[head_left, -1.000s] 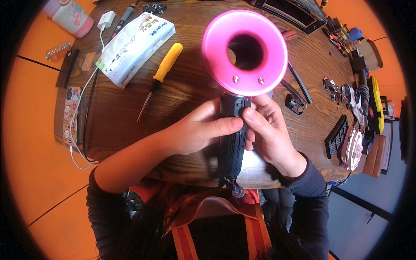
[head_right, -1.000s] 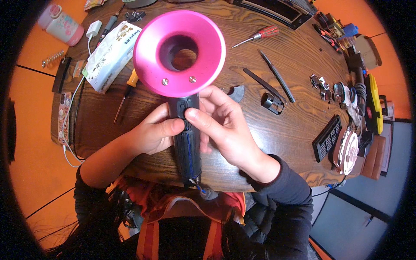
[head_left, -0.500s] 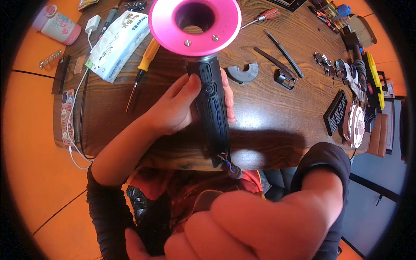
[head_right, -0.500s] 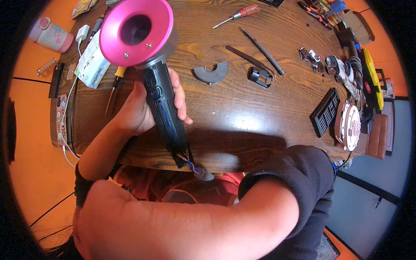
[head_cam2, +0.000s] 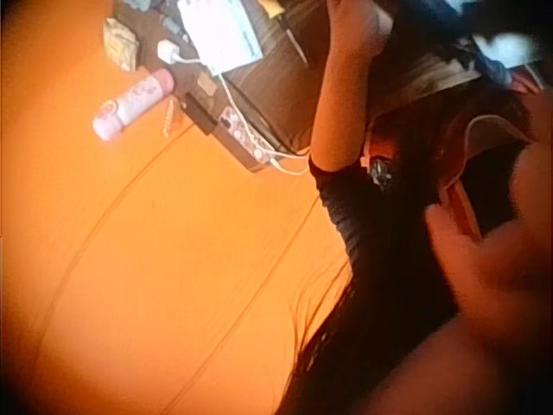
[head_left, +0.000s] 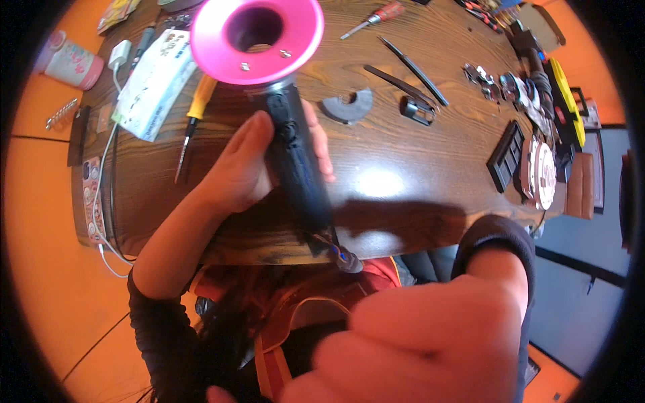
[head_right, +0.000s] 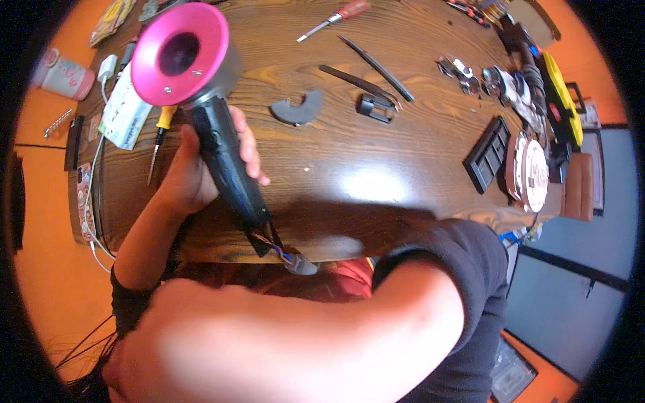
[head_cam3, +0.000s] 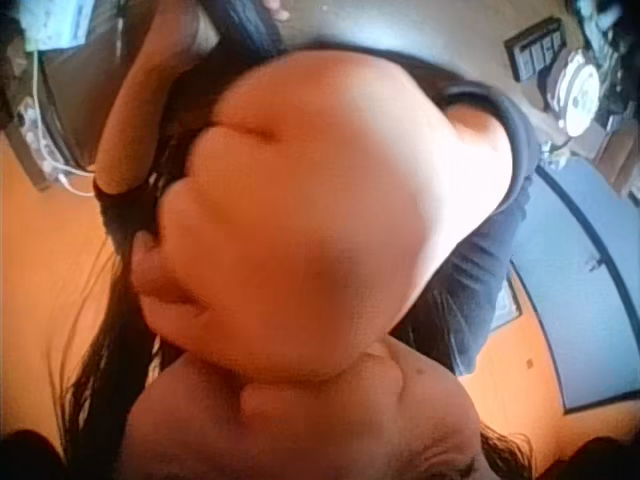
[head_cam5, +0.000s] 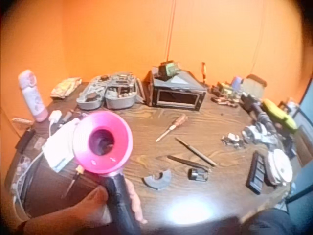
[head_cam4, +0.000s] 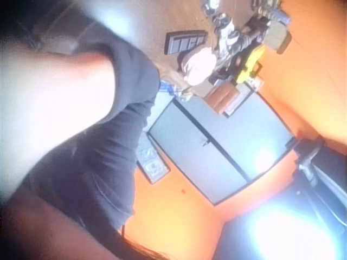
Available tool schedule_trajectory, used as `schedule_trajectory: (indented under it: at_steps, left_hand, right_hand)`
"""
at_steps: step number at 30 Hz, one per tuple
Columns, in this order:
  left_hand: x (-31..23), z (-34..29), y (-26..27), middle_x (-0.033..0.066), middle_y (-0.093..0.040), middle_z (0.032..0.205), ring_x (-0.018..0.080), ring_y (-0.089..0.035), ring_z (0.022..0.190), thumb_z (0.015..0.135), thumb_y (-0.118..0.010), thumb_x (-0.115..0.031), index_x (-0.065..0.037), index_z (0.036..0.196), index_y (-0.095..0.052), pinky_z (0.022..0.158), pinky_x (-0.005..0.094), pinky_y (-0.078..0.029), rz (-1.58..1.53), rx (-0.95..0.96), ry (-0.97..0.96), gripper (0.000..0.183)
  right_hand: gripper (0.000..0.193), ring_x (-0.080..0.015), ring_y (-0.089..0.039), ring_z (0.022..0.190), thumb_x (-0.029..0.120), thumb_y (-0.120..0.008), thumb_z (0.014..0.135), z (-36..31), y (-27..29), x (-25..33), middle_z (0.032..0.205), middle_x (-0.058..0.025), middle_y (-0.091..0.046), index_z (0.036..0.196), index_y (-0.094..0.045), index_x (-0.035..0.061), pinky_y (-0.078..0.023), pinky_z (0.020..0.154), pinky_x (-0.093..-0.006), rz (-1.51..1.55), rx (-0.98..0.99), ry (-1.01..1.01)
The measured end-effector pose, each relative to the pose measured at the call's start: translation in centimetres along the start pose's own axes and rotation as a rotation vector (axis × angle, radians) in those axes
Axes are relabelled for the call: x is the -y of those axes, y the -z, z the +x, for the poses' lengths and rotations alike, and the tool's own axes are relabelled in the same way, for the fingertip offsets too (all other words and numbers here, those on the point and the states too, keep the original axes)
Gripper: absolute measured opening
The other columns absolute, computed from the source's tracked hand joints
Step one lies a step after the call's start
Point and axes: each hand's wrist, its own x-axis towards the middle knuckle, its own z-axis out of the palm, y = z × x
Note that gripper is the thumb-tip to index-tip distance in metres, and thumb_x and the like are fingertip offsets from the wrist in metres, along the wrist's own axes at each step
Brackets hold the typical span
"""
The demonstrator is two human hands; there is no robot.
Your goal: The person disassembles a pink and black hair dryer by removing screws and detaching the handle. They then reassemble the device by reconnecting the handle, inserting a battery, and securing the casing.
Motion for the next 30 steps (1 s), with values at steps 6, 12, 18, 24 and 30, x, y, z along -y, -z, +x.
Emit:
schedule_trajectory:
  at_steps: [6, 12, 18, 24, 30]
  left_hand:
    - [-0.3, -0.2, -0.4, 0.0107, -0.055, 0.091, 0.0235, -0.059, 0.086, 0.086, -0.047, -0.049, -0.006, 0.109, -0.042, 0.079, 0.0392, -0.047, -0.044, -0.045, 0.03, 0.049]
    - [-0.3, -0.5, -0.7, 0.0134, -0.055, 0.089, 0.026, -0.057, 0.086, 0.085, -0.05, -0.046, -0.006, 0.11, -0.038, 0.081, 0.0438, -0.046, -0.065, -0.083, 0.061, 0.049]
    - [0.0, -0.6, -0.5, 0.0126, -0.054, 0.083, 0.0252, -0.059, 0.079, 0.083, -0.05, -0.052, -0.006, 0.109, -0.039, 0.076, 0.0448, -0.048, 0.029, -0.134, 0.065, 0.054]
    - [0.0, -0.5, -0.3, 0.0116, -0.053, 0.078, 0.0262, -0.058, 0.075, 0.076, -0.057, -0.057, -0.007, 0.104, -0.04, 0.071, 0.0457, -0.05, 0.019, -0.181, 0.102, 0.06]
    - [-0.1, -0.5, -0.1, 0.0109, -0.052, 0.076, 0.0257, -0.057, 0.073, 0.077, -0.055, -0.058, -0.006, 0.103, -0.039, 0.072, 0.0457, -0.049, 0.049, -0.173, 0.123, 0.06]
  right_hand:
    - [0.021, -0.0068, -0.04, 0.04, 0.0, -0.061, 0.07, -2.2, 0.8, -1.1, 0.051, 0.0037, -0.038, 0.089, -0.065, 0.0065, -0.027, 0.034, -0.0233, -0.004, -0.085, -0.145]
    - [0.023, -0.0139, -0.047, 0.041, 0.004, -0.058, 0.079, -8.4, -0.1, -3.3, 0.051, 0.0007, -0.047, 0.101, -0.065, 0.0081, -0.036, 0.038, -0.0281, 0.163, -0.027, -0.404]
    - [0.017, -0.0214, -0.054, 0.051, 0.012, -0.06, 0.079, -11.3, -0.7, -4.2, 0.059, -0.0057, -0.054, 0.095, -0.063, 0.0072, -0.042, 0.045, -0.0321, 0.173, -0.126, -0.548]
    - [0.015, -0.0268, -0.057, 0.058, 0.016, -0.061, 0.08, -12.5, -0.4, -5.5, 0.066, -0.0089, -0.057, 0.091, -0.06, 0.0055, -0.046, 0.051, -0.0352, 0.135, -0.108, -0.589]
    - [0.015, -0.0264, -0.057, 0.059, 0.018, -0.061, 0.081, -13.1, -0.7, -5.9, 0.066, -0.0091, -0.057, 0.09, -0.06, 0.006, -0.046, 0.051, -0.0348, 0.103, -0.165, -0.595]
